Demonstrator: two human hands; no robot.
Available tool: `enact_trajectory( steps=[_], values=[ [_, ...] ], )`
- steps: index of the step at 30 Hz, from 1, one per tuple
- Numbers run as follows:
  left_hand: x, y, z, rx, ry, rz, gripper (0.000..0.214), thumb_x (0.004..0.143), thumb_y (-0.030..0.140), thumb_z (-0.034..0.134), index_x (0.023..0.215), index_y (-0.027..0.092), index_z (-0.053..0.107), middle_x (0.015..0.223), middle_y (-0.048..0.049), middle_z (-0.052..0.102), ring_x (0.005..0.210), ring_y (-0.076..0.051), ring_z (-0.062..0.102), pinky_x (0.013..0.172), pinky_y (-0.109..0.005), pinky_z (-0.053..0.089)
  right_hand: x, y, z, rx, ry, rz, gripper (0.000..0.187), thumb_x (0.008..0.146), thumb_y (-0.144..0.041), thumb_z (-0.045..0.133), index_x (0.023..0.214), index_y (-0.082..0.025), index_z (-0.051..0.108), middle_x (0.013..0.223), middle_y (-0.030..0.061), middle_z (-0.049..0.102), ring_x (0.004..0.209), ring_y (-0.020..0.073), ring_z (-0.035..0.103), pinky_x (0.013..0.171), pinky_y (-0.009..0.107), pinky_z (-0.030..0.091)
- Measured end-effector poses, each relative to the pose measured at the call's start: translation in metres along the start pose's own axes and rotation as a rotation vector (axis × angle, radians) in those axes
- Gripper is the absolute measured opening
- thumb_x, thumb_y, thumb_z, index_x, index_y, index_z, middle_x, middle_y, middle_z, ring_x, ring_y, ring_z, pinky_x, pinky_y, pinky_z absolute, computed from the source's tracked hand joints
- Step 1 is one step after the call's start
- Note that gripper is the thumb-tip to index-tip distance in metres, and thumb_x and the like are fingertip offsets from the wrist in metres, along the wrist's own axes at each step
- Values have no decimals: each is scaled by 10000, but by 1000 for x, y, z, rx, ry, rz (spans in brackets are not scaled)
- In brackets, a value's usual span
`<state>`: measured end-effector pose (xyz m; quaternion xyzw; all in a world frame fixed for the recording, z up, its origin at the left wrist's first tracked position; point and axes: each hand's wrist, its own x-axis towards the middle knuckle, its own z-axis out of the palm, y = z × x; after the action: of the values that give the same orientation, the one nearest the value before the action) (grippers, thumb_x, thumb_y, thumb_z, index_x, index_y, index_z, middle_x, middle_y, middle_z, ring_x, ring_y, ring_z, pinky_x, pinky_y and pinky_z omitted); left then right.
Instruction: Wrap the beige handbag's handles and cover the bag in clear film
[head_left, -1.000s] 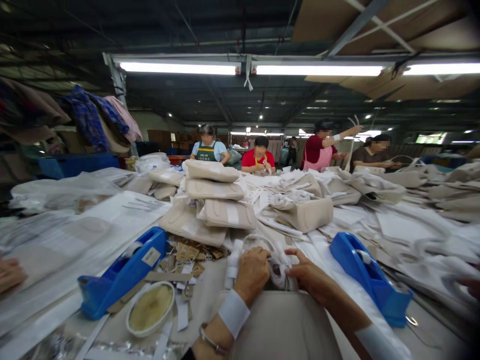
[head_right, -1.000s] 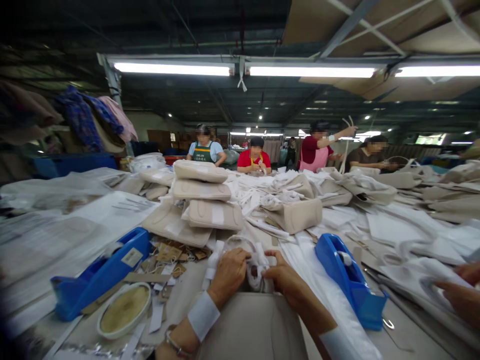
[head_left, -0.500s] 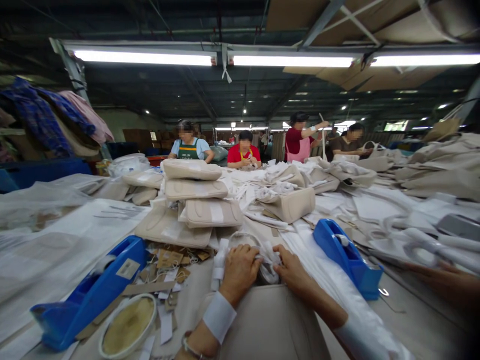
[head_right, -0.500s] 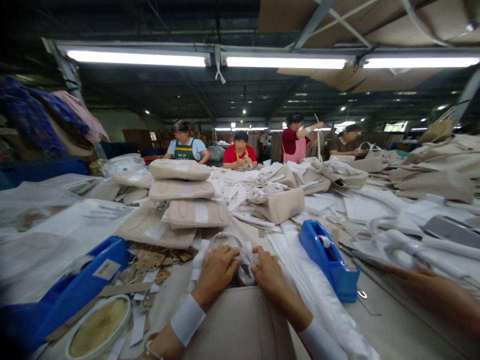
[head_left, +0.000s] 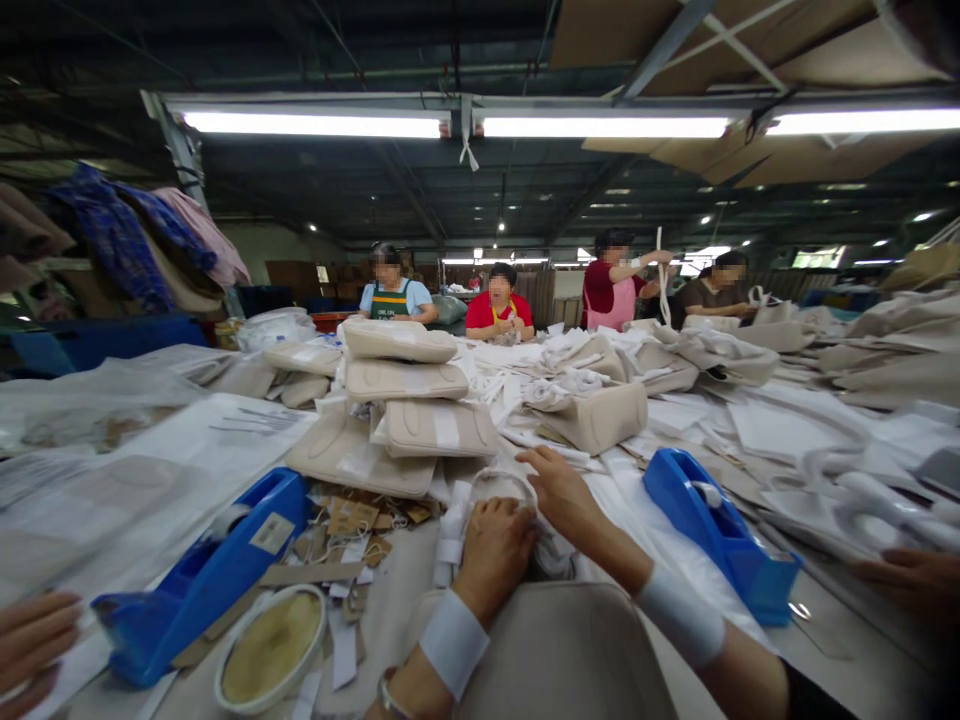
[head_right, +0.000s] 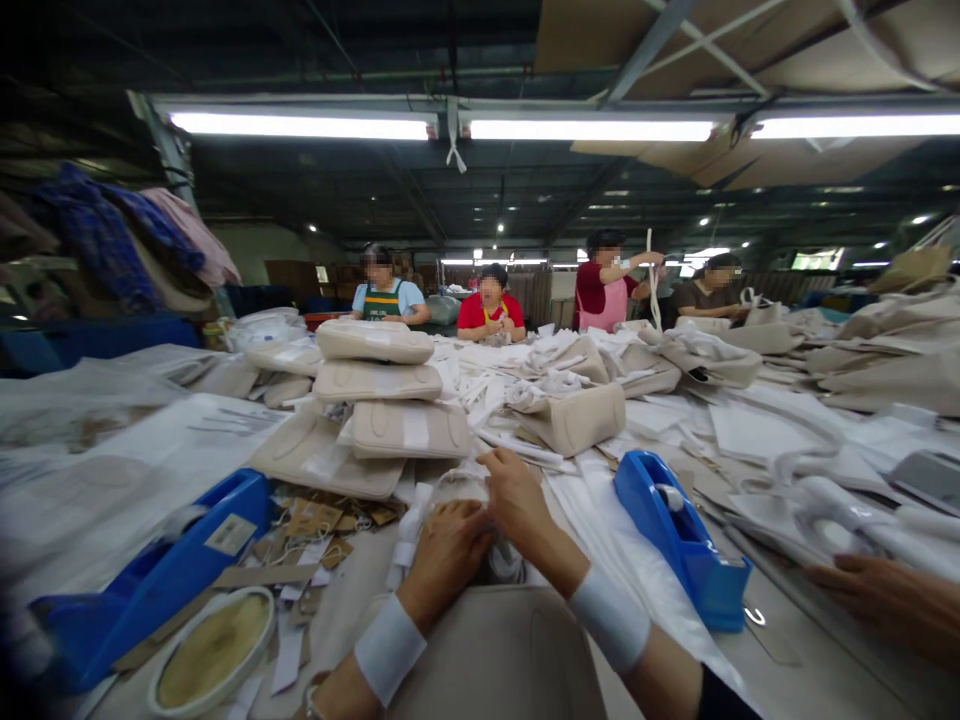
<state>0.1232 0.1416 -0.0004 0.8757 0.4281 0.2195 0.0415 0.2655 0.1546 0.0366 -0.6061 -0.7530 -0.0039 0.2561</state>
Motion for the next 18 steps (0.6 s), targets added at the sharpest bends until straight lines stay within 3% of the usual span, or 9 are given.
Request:
enact_trajectory(
  steps=[7, 12, 14, 16, 18],
  values=[
    [0, 0, -1, -23, 12, -4, 230, 935, 293, 483, 1049, 230, 672, 1047, -63, 693, 1020, -263, 594, 915, -409, 423, 75, -13, 33, 25, -332, -25, 157, 900, -252, 643, 1016, -149, 669, 1039, 67, 685, 1001, 211, 638, 913, 422, 499],
    [0, -3, 2, -57, 18, -1, 222, 907, 289, 531, 1070, 225, 668, 1061, -70, 697, 1035, -270, 605, 942, -421, 425, 105, -38, 52, 161, -578, -159, 158, 894, -282, 664, 942, -132, 684, 938, 15, 701, 836, 166, 668, 770, 337, 559],
    [0, -5, 4, -67, 22, -18, 203, 890, 287, 551, 1011, 186, 680, 1018, -96, 702, 1006, -285, 618, 931, -434, 438, 111, -48, 54, 199, -578, -163, 127, 888, -250, 663, 925, -132, 693, 913, 10, 710, 801, 159, 671, 741, 319, 561],
    [0, -7, 7, -83, 25, -37, 203, 877, 290, 564, 967, 157, 688, 982, -118, 706, 979, -301, 627, 916, -448, 454, 109, -57, 52, 209, -470, -130, 110, 880, -143, 620, 953, -144, 702, 968, 34, 720, 883, 170, 672, 808, 318, 540],
    [0, -9, 12, -112, 37, -52, 216, 875, 275, 557, 991, 149, 690, 1011, -131, 707, 1005, -312, 620, 928, -455, 458, 95, -61, 46, 205, -307, -89, 293, 841, -23, 522, 1028, -158, 702, 1072, 66, 711, 1019, 181, 644, 910, 304, 488]
  ],
)
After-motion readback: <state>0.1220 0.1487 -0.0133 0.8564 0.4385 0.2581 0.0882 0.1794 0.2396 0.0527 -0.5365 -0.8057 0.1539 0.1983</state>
